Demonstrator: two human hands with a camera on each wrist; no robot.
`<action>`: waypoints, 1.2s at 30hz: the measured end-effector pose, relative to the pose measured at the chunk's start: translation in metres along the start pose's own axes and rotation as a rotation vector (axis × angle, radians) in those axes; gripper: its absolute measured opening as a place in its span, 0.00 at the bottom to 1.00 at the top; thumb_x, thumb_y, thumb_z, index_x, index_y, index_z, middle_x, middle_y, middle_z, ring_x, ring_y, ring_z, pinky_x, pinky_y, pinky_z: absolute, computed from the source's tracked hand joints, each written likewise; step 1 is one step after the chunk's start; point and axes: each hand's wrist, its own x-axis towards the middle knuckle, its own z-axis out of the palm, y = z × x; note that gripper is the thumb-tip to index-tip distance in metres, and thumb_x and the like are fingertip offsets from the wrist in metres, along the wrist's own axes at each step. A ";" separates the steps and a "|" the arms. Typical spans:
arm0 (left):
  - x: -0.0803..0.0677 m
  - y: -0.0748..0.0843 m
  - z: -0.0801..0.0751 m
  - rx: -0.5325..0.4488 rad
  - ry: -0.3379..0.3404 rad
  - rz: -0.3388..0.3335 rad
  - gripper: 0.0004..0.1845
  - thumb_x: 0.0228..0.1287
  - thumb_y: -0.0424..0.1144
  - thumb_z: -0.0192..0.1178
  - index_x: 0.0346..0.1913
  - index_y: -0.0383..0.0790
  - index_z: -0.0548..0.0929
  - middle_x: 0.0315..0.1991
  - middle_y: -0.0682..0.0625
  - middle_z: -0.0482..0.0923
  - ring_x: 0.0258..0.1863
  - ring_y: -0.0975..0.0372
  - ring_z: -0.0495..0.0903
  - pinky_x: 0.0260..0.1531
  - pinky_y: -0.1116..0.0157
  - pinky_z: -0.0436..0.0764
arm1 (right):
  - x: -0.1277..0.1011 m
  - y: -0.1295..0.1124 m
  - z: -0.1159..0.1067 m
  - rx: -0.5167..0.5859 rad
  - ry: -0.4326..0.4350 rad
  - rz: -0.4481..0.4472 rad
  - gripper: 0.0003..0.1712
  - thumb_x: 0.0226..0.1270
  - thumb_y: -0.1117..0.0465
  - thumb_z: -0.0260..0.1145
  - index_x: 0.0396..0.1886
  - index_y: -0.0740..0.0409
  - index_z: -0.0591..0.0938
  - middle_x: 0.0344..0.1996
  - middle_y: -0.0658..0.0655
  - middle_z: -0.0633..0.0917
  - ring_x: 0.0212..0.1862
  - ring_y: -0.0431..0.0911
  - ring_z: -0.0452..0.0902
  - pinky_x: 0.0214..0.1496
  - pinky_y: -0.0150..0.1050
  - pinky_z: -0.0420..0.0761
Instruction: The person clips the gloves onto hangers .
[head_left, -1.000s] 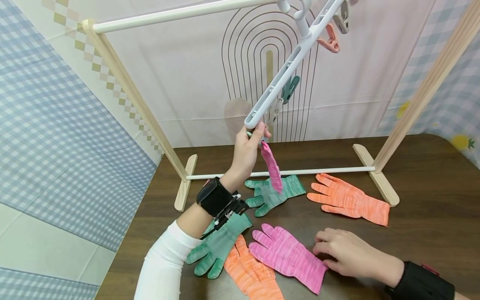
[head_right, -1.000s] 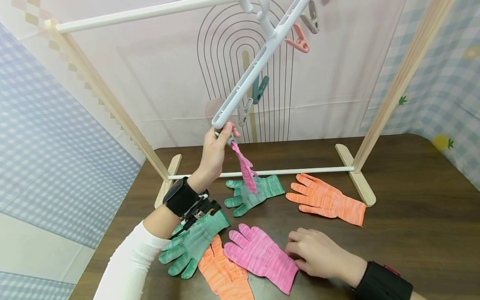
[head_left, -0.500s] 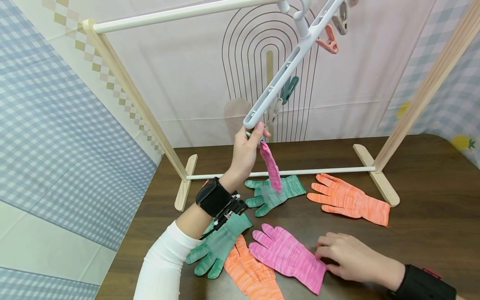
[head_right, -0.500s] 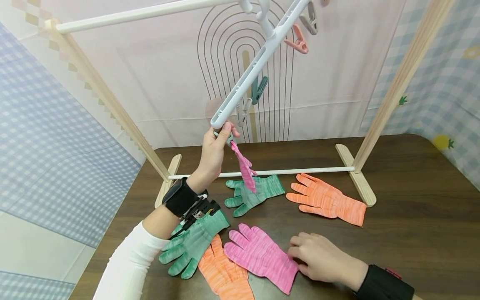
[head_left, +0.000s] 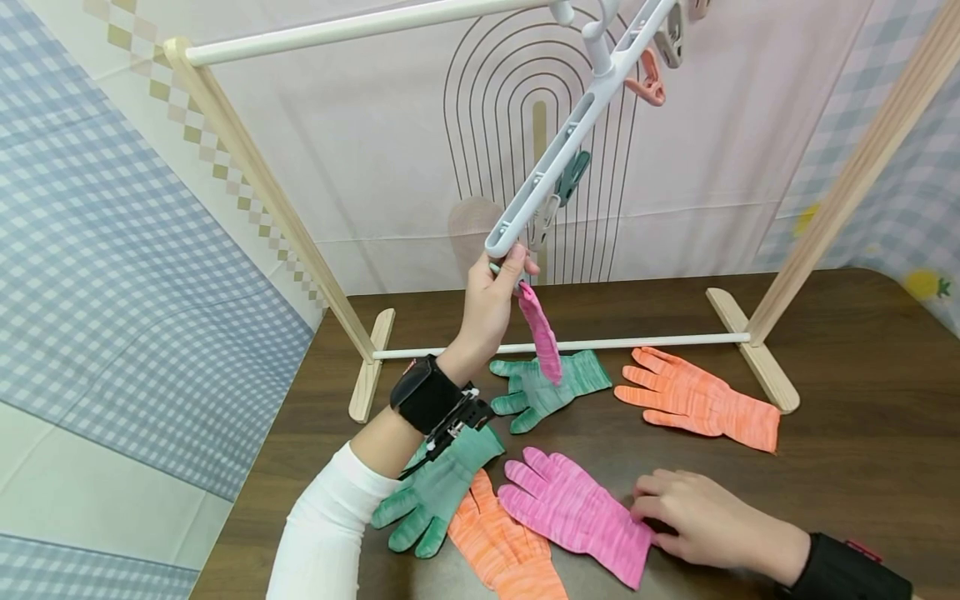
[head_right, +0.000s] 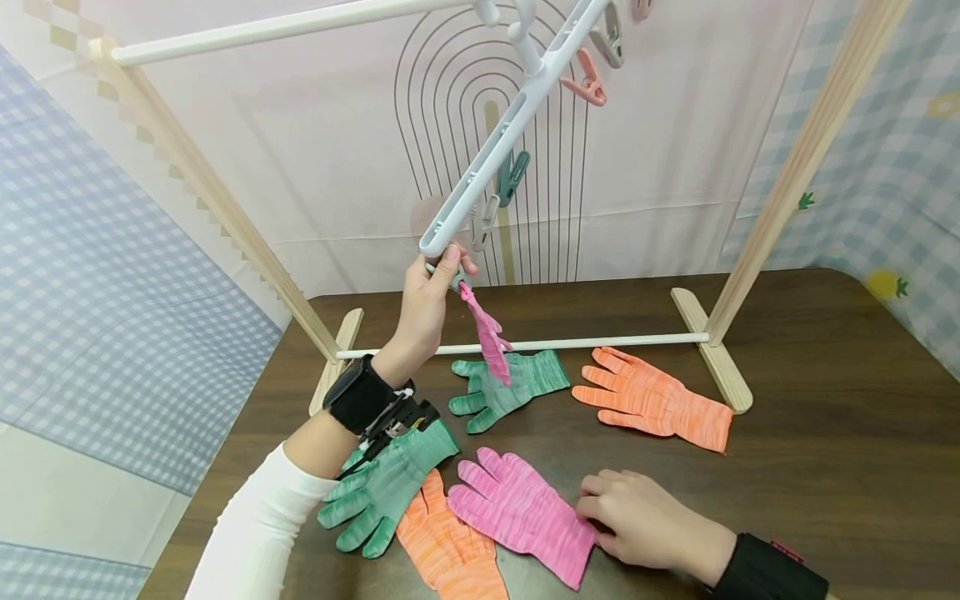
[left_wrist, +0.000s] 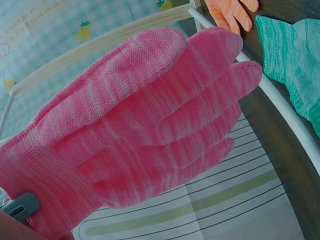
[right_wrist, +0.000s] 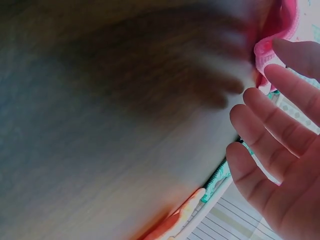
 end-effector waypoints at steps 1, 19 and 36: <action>0.000 0.000 0.000 -0.003 -0.002 0.002 0.12 0.67 0.35 0.43 0.42 0.24 0.68 0.25 0.59 0.73 0.30 0.66 0.64 0.33 0.71 0.63 | 0.000 0.000 0.000 0.003 -0.001 0.002 0.10 0.46 0.57 0.68 0.31 0.44 0.81 0.30 0.39 0.74 0.31 0.33 0.69 0.28 0.30 0.70; -0.002 0.001 -0.003 -0.007 0.010 -0.002 0.10 0.67 0.35 0.43 0.40 0.29 0.69 0.25 0.58 0.72 0.30 0.67 0.66 0.33 0.72 0.65 | 0.001 -0.004 -0.001 0.011 -0.056 0.017 0.13 0.47 0.56 0.68 0.36 0.41 0.80 0.28 0.39 0.70 0.29 0.31 0.62 0.25 0.27 0.63; -0.008 0.003 -0.014 0.046 0.037 0.074 0.12 0.67 0.35 0.44 0.47 0.28 0.65 0.44 0.40 0.70 0.46 0.62 0.70 0.45 0.72 0.67 | 0.003 -0.007 0.001 -0.035 -0.091 0.028 0.16 0.43 0.56 0.69 0.36 0.44 0.80 0.30 0.41 0.71 0.30 0.34 0.64 0.26 0.30 0.63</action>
